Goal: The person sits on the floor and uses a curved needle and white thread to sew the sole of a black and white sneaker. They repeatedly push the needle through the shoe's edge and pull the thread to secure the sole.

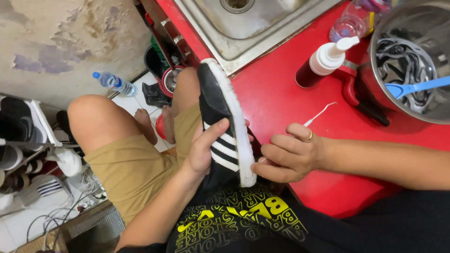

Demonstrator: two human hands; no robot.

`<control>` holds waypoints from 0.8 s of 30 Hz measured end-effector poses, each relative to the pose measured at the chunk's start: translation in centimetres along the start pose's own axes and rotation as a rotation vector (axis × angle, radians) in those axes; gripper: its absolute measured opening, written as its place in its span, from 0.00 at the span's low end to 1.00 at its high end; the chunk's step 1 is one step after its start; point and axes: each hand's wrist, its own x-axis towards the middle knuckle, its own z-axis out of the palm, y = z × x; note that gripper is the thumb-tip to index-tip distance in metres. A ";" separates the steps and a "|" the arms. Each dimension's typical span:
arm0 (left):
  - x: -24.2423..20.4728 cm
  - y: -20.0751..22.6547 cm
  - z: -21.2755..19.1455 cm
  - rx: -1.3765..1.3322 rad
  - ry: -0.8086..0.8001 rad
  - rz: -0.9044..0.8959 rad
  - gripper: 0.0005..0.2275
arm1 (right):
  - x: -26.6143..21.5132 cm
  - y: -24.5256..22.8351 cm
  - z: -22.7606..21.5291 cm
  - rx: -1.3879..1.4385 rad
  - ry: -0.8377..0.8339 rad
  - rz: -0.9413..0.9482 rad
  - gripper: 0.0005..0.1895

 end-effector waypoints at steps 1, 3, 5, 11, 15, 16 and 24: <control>0.1 -0.3 0.4 -0.006 0.013 0.020 0.18 | -0.7 0.1 0.1 0.015 0.010 -0.017 0.07; 0.2 -1.1 1.2 0.010 0.044 0.068 0.16 | -2.3 0.0 0.4 0.037 0.049 -0.025 0.08; 0.2 -2.0 1.5 0.049 0.104 0.093 0.18 | -3.5 0.1 0.3 0.102 0.040 0.065 0.06; 0.6 -1.9 2.4 -0.012 0.012 0.067 0.16 | -3.6 0.5 -0.3 0.119 -0.030 0.309 0.09; 0.2 -2.5 2.6 -0.017 -0.109 0.032 0.19 | -5.1 -1.0 -1.8 0.141 -0.097 0.261 0.10; 0.2 -2.9 2.4 -0.027 -0.104 0.038 0.19 | -5.7 -1.4 -1.9 0.149 -0.102 0.253 0.10; -2.5 -5.6 2.0 -0.077 -0.079 0.105 0.14 | -7.8 -1.6 -2.2 0.170 -0.104 0.405 0.04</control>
